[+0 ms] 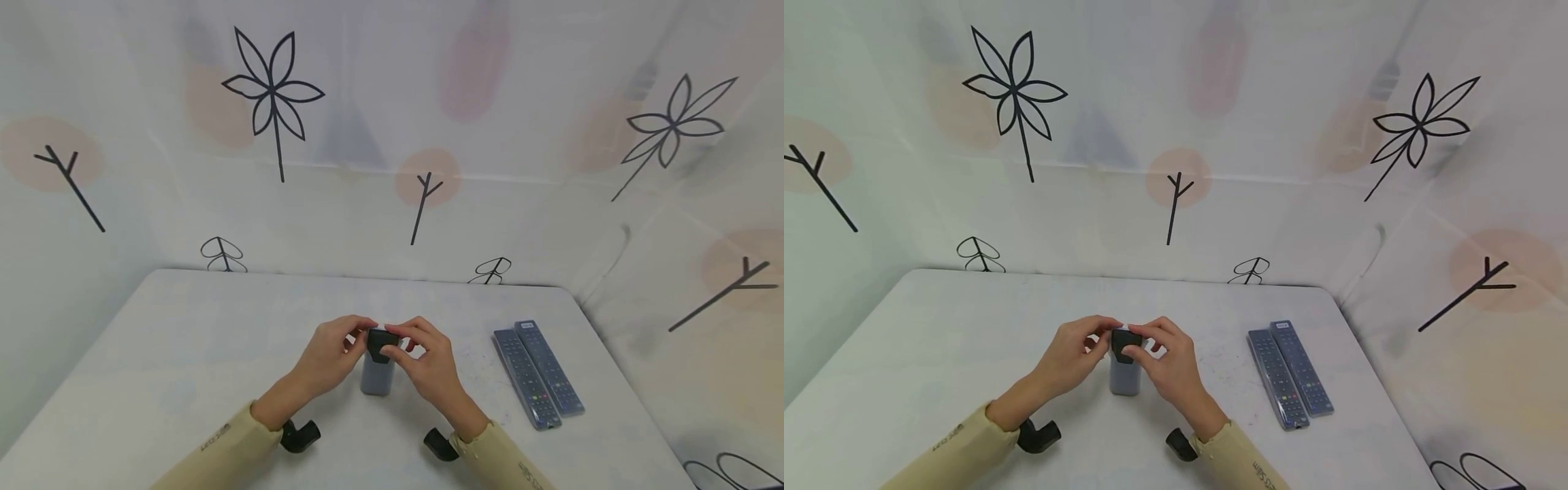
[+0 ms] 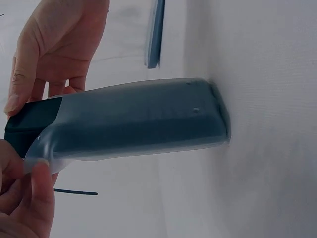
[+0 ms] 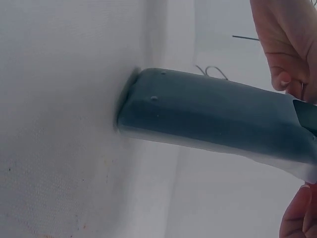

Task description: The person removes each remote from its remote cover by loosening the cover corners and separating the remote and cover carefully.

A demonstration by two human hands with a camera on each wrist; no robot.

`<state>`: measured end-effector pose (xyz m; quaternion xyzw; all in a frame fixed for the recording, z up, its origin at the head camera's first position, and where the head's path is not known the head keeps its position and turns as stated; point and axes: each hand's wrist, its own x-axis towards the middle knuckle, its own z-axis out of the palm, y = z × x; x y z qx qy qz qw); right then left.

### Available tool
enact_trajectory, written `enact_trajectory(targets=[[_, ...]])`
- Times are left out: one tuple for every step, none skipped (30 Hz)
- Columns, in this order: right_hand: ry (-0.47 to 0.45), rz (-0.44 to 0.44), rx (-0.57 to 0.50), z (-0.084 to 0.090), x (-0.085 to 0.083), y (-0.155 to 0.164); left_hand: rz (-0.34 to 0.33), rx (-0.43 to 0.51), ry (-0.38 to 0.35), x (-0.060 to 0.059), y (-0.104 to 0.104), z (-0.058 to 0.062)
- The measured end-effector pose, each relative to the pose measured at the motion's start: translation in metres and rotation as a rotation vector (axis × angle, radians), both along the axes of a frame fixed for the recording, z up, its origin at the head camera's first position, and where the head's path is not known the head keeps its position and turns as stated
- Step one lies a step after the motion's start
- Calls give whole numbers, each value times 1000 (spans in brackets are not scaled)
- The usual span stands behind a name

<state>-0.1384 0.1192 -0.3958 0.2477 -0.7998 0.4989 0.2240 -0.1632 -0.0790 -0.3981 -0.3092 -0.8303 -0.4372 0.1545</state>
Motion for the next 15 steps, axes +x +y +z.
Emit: enact_trajectory(targets=[[4, -3, 1, -4, -2, 1, -5, -1, -6, 0, 0, 0], [2, -5, -3, -8, -4, 2, -10, 0, -10, 0, -1, 0], [3, -5, -4, -11, -5, 3, -13, 1, -15, 0, -1, -1], [5, -3, -6, -13, -6, 3, -16, 3, -18, -1, -1, -1], [7, 0, -7, -14, -7, 4, -18, 6, -21, -1, -1, -1], [9, 5, -10, -15, -7, 4, -19, 8, -25, -1, -1, -1], [12, 10, -9, -16, -7, 5, -20, 10, -28, -1, -1, -1], [13, 17, -7, -16, -7, 5, -18, 11, -32, -1, -1, -1], [16, 24, -2, -16, -7, 5, -17, 11, -37, -1, -2, -2], [17, 30, 3, -15, -7, 6, -16, 12, -41, 0, -2, -2], [20, 36, 12, -15, -7, 6, -15, 13, -48, 0, -2, -1], [13, 40, 18, -14, -6, 7, -15, 14, -53, 0, -2, -1], [9, 43, 27, -13, -6, 7, -14, 14, -58, 1, -2, -1], [2, 45, 35, -13, -6, 8, -14, 13, -63, 1, -2, -1], [-4, 47, 41, -13, -5, 9, -15, 14, -67, 1, -2, -1]])
